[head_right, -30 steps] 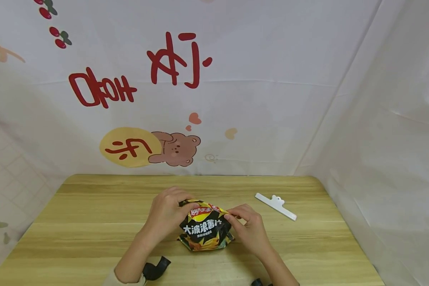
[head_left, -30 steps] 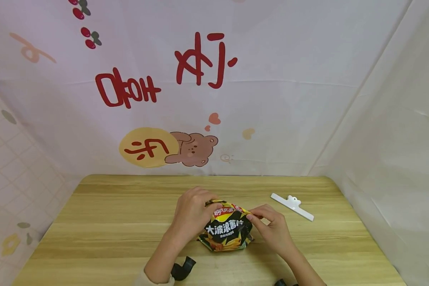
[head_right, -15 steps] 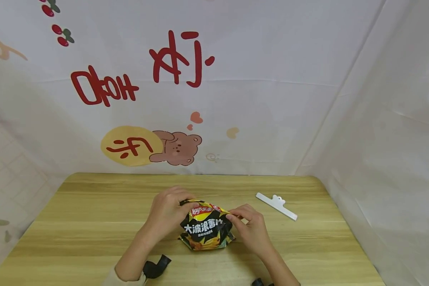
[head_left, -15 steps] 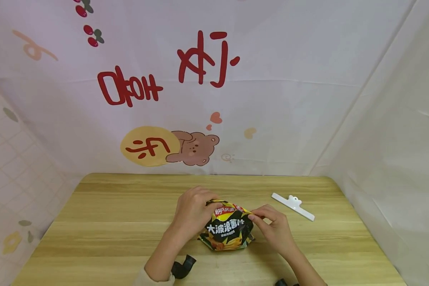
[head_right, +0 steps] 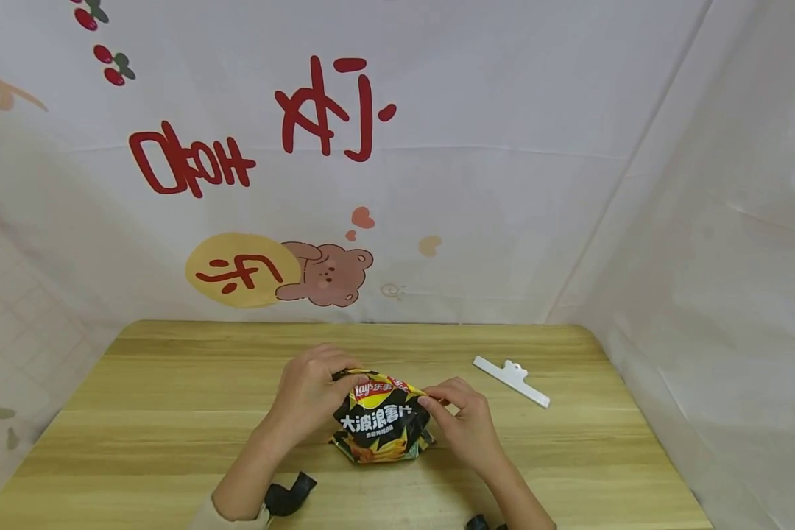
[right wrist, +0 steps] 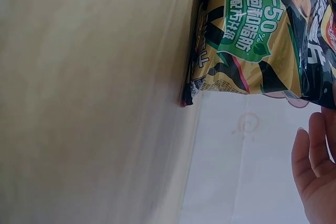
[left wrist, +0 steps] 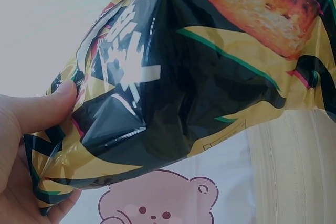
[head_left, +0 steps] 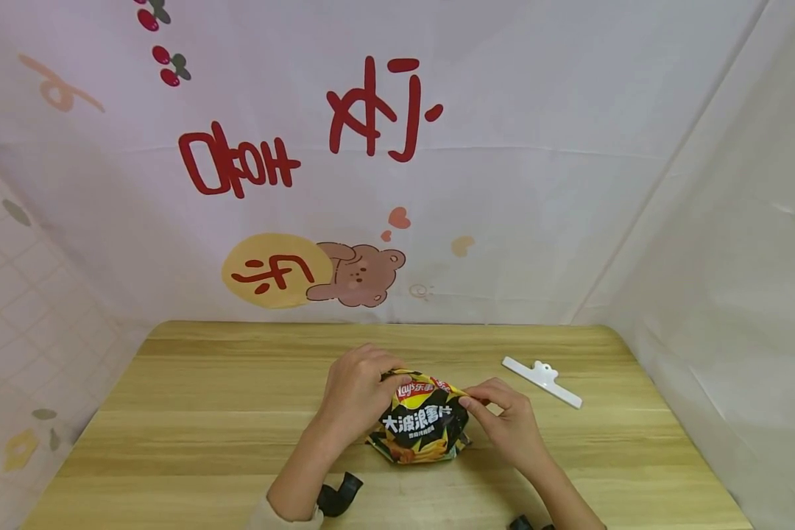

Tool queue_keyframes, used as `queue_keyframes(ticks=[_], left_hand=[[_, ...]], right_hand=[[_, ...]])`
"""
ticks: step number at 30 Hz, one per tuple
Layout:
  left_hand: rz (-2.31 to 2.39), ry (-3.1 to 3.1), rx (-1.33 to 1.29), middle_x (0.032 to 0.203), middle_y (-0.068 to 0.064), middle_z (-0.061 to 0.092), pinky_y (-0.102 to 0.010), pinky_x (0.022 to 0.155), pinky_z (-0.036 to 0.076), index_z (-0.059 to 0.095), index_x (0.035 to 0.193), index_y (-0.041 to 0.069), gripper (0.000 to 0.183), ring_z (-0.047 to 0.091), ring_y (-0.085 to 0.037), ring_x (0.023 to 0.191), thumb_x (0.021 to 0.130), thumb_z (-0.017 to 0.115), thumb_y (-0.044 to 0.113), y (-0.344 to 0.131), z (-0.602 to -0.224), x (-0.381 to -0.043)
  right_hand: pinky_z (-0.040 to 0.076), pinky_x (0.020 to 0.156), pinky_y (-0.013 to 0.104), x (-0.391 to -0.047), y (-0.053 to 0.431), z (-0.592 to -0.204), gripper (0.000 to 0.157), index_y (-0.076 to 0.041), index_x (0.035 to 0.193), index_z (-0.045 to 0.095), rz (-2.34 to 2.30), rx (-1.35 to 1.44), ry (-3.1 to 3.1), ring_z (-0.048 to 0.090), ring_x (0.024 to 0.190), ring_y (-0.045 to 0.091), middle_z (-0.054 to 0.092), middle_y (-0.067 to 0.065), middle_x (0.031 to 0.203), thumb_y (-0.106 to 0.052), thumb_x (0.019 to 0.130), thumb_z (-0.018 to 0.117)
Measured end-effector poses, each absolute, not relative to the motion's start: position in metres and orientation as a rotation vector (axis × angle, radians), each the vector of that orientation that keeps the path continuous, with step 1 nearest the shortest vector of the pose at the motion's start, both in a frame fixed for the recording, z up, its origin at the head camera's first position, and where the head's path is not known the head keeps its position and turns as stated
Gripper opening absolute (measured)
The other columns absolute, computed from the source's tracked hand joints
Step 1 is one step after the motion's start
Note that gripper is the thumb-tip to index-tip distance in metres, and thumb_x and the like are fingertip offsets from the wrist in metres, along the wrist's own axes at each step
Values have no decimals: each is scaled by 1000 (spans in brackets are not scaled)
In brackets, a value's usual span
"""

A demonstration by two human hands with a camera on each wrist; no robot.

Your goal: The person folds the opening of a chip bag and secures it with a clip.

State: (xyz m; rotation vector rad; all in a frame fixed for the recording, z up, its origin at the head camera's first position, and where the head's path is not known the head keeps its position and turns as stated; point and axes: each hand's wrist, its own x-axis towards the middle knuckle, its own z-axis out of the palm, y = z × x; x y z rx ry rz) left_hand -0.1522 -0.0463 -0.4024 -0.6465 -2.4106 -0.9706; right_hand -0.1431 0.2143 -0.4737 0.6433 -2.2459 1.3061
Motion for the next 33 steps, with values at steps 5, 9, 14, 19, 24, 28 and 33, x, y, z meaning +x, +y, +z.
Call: queue_keyframes(ticks=[5,9,14,19,24,28,33], left_hand=[[-955,-2408,-650,92,5,79,-38,80,59,84,90,16,11,72,-16,91,82,91,15,-45,-402,-152],[-955,-2411,-649,92,5,79,-38,81,59,84,91,15,12,72,-16,91,82,91,15,-45,-403,-151],[-953,-2399,-664,92,4,79,-38,81,59,84,91,14,12,73,-16,91,82,91,14,-46,-403,-152],[-962,-2391,-677,91,4,79,-38,80,59,84,91,13,12,72,-16,90,82,91,14,-47,-403,-153],[-963,-2389,-678,91,4,79,-37,80,59,84,90,13,12,72,-16,89,81,92,14,-47,-403,-152],[-954,-2391,-678,90,4,79,-37,80,59,84,89,14,12,71,-15,89,81,92,14,-47,-403,-152],[-953,-2405,-667,90,4,79,-37,80,59,83,89,14,11,71,-15,89,81,91,14,-46,-402,-151]], right_hand=[[49,69,16,-143,215,-471,26,-11,95,81,1304,634,-2256,63,77,9,72,-1,83,11,81,83],[50,69,16,-142,215,-471,25,-12,96,81,1301,643,-2258,63,77,10,73,-2,84,9,82,83],[51,70,16,-143,215,-469,24,-9,97,81,1289,677,-2263,64,78,12,74,1,87,10,82,83],[54,71,20,-142,216,-465,27,-10,102,80,1276,674,-2313,66,79,10,75,2,91,10,83,82],[58,73,27,-142,221,-457,25,-11,107,79,1252,690,-2367,67,82,9,76,-1,99,5,87,81],[57,72,28,-143,228,-451,26,-14,108,77,1201,690,-2383,67,85,8,76,-2,101,3,89,79],[56,70,28,-147,241,-448,31,-14,110,76,1075,711,-2374,65,88,11,74,-2,104,5,86,81]])
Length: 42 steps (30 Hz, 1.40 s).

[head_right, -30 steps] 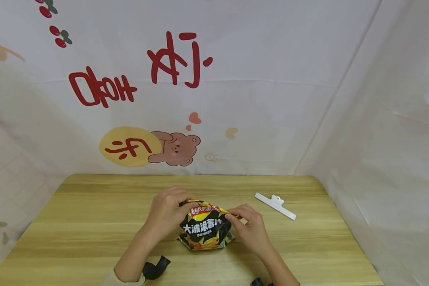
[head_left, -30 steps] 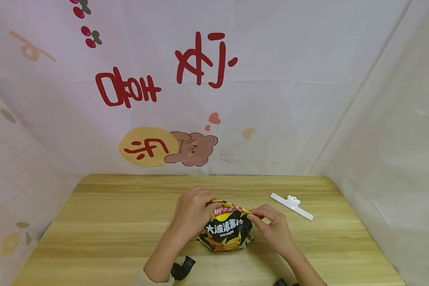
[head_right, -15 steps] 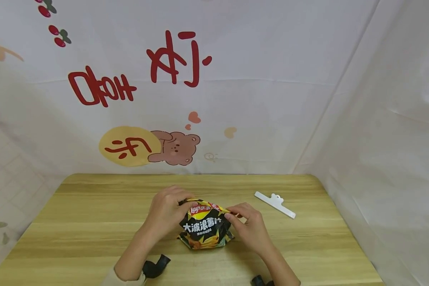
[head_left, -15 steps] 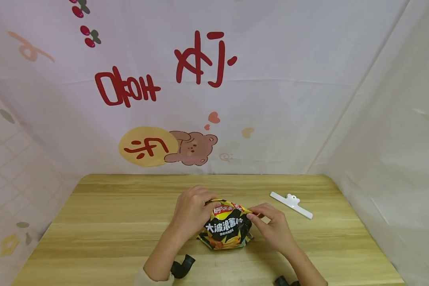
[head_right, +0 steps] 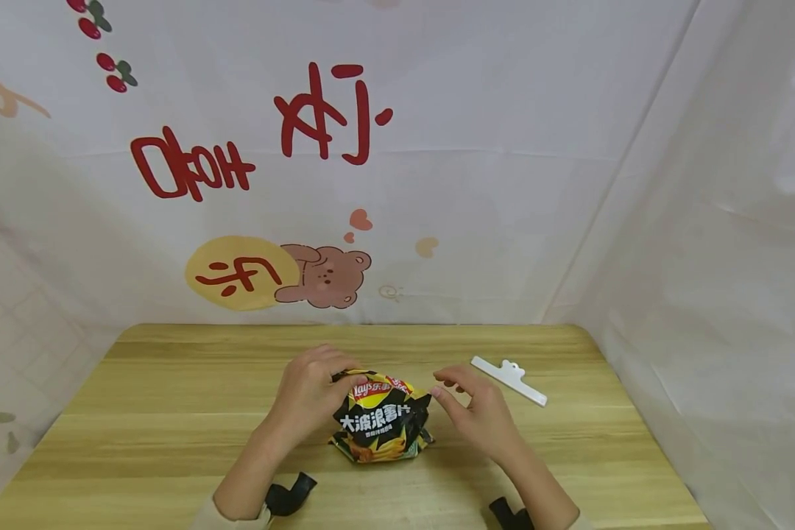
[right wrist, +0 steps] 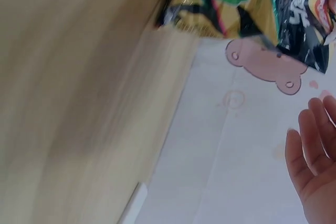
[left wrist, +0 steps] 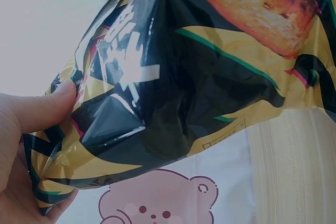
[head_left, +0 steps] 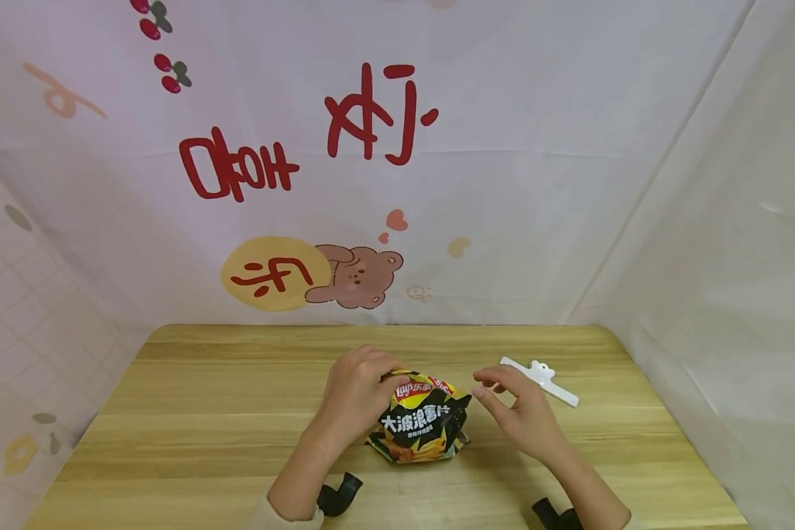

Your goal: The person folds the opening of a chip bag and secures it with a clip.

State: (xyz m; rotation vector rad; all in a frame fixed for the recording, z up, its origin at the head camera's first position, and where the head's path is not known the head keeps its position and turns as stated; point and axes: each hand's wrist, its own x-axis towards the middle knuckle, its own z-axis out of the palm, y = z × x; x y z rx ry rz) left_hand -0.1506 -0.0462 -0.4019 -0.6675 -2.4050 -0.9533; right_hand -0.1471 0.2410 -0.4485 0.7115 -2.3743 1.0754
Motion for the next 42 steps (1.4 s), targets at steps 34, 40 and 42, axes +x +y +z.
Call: queue_keyframes(ticks=[34,40,42], left_hand=[[-946,-2406,-676,91,3,79,-37,81,59,84,92,13,12,72,-16,90,83,91,15,-46,-403,-153],[-947,-2425,-668,92,3,78,-37,82,59,84,93,13,13,71,-16,91,83,91,15,-46,-404,-153],[-948,-2430,-662,93,4,79,-38,82,59,84,93,13,13,71,-16,91,83,91,15,-46,-404,-153]], right_hand=[[46,98,70,-187,334,-466,72,6,149,51,595,476,-2753,51,133,55,49,30,153,-34,95,78],[46,96,74,-196,344,-471,84,10,154,40,478,441,-2895,46,134,60,38,36,158,-44,97,73],[46,96,74,-200,346,-474,88,10,155,38,462,428,-2938,44,135,60,34,37,159,-47,98,71]])
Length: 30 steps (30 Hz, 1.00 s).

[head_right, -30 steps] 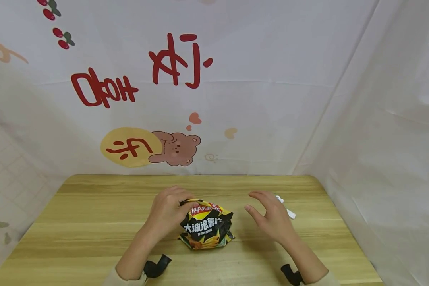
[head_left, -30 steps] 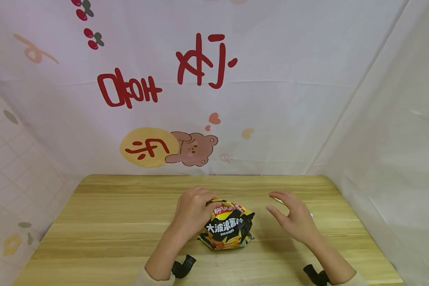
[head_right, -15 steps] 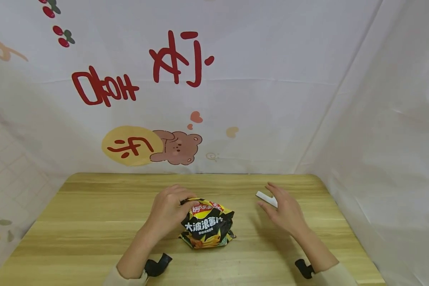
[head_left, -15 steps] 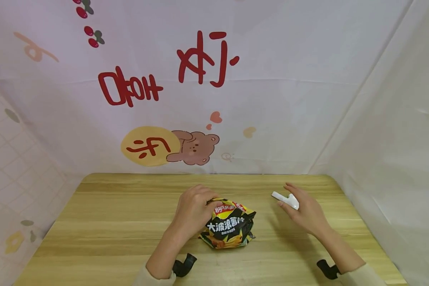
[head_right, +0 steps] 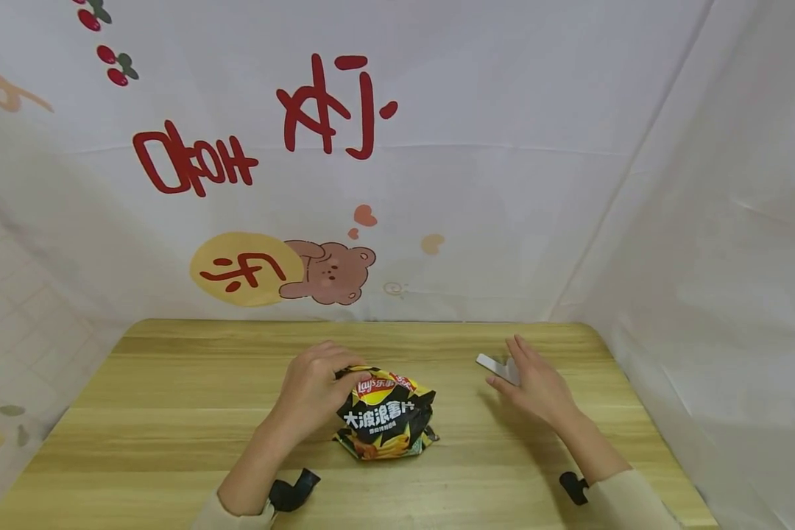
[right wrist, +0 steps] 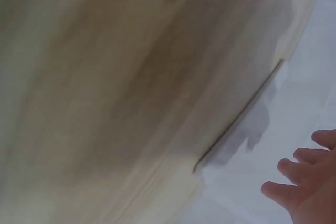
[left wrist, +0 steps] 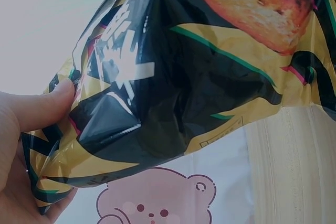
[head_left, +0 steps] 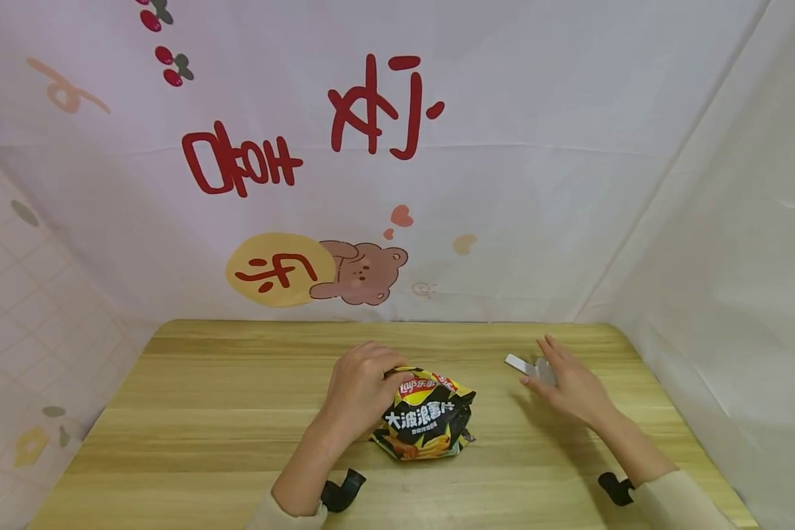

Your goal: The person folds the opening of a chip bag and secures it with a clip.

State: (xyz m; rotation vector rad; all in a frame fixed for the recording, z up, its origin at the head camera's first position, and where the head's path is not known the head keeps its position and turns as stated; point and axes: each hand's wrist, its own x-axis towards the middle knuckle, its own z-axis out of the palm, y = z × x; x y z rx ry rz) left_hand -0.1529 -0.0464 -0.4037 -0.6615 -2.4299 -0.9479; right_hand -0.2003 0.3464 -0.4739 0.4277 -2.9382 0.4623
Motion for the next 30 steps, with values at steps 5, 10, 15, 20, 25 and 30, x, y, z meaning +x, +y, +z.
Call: queue_keyframes(ticks=[5,10,15,20,25,30], left_hand=[[-952,-2431,-656,93,4,79,-38,83,59,84,93,14,13,72,-16,92,83,91,16,-47,-402,-153],[-948,-2433,-666,93,4,79,-39,83,59,84,93,13,12,72,-17,92,83,90,17,-47,-402,-153],[-941,-2435,-664,93,4,79,-38,83,58,83,93,14,12,71,-15,92,83,91,17,-47,-402,-153],[-935,-2420,-680,92,5,79,-36,82,58,83,92,15,12,71,-15,91,83,91,16,-46,-402,-153],[-943,-2416,-692,91,5,78,-36,81,58,83,92,14,12,71,-15,91,83,91,15,-46,-402,-154],[-963,-2421,-690,93,4,79,-37,83,59,84,94,13,13,72,-15,92,83,91,14,-47,-401,-153]], right_hand=[[41,104,72,-209,352,-481,95,14,155,34,432,404,-3015,39,139,60,31,39,159,-54,98,68],[39,107,72,-215,359,-490,95,17,152,35,399,394,-3059,37,141,61,33,42,156,-52,97,70],[52,92,66,-216,365,-496,73,15,145,46,392,439,-3066,58,122,56,51,41,142,-33,97,74],[56,74,55,-219,367,-496,52,13,132,55,403,471,-3061,68,96,38,67,28,119,-14,91,74],[56,69,54,-217,363,-494,45,11,126,59,403,454,-3038,69,88,34,69,23,108,-9,89,74],[57,68,54,-215,359,-494,41,9,123,61,364,458,-3011,70,87,35,71,23,104,-7,89,77]])
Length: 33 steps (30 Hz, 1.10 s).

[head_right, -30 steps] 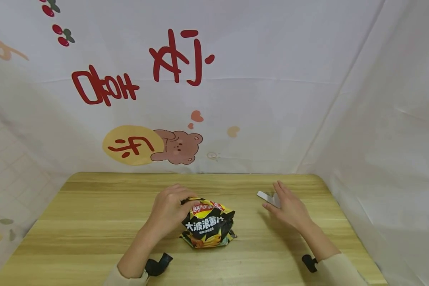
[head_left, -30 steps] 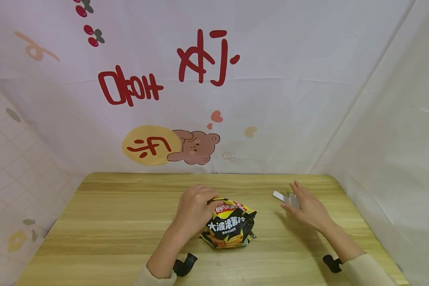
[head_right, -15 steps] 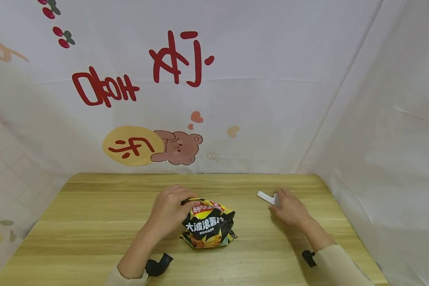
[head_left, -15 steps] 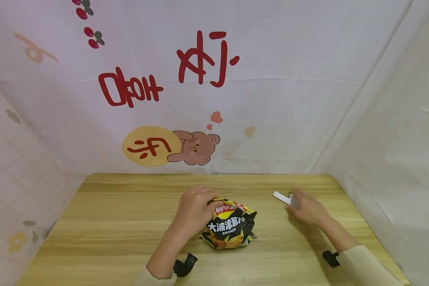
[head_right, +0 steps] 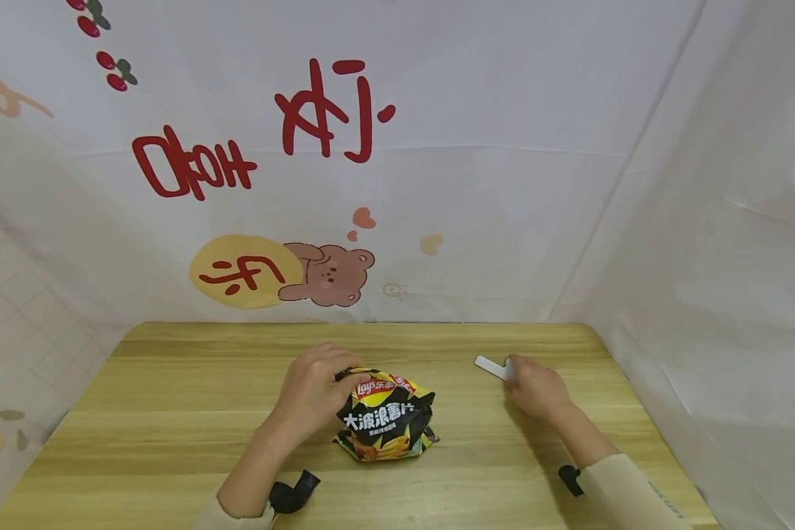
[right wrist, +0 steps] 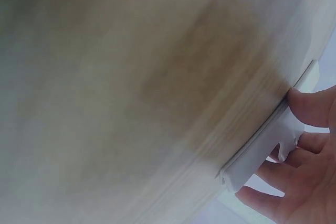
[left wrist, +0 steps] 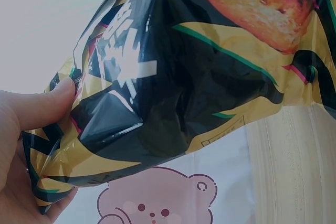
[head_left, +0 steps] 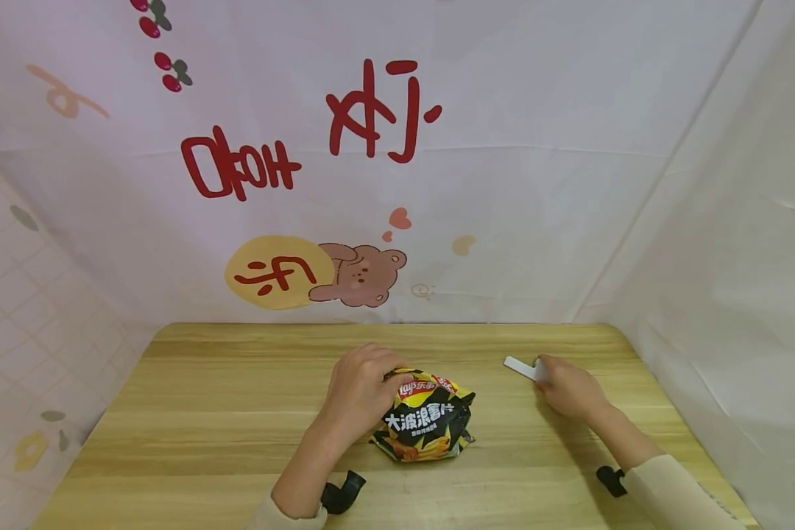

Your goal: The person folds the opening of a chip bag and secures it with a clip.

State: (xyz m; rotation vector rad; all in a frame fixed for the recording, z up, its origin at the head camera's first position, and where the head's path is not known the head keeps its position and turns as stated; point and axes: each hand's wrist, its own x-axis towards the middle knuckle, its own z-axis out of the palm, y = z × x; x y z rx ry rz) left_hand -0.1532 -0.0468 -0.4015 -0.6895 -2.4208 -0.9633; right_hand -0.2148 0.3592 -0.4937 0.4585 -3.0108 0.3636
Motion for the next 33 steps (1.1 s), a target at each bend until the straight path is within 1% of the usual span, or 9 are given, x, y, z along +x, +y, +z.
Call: queue_keyframes(ticks=[2,5,11,20,26,33], left_hand=[[-959,-2418,-689,93,4,79,-37,83,59,84,94,13,13,72,-15,92,83,91,15,-47,-402,-153],[-951,-2414,-692,93,4,79,-37,82,59,84,93,13,13,72,-15,91,82,91,15,-47,-402,-153],[-947,-2425,-685,92,4,79,-37,83,59,83,93,13,12,72,-15,92,83,90,16,-47,-402,-153],[-954,-2422,-685,93,4,79,-38,83,59,84,93,13,13,72,-16,92,83,90,15,-47,-402,-152],[-946,-2422,-686,93,4,79,-36,83,59,83,93,14,13,71,-14,92,83,91,15,-48,-402,-152],[-935,-2425,-688,92,4,79,-36,82,58,83,93,14,12,71,-14,91,83,90,15,-48,-401,-152]], right_hand=[[56,66,54,-214,358,-493,39,8,120,62,338,465,-2998,70,84,34,71,21,101,-8,88,78],[57,65,54,-213,359,-494,40,8,119,63,291,489,-2961,70,83,35,72,20,100,-9,87,80],[58,65,52,-208,360,-492,45,9,120,65,230,540,-2872,71,82,36,72,21,99,-8,83,85],[58,68,54,-198,354,-479,40,7,120,68,184,554,-2836,72,84,38,72,19,102,-3,83,82],[57,62,50,-193,351,-474,35,5,112,71,194,591,-2783,71,77,32,72,14,95,-6,82,86],[55,58,43,-187,350,-475,25,3,103,74,295,551,-2791,67,71,23,69,10,89,-7,83,86]])
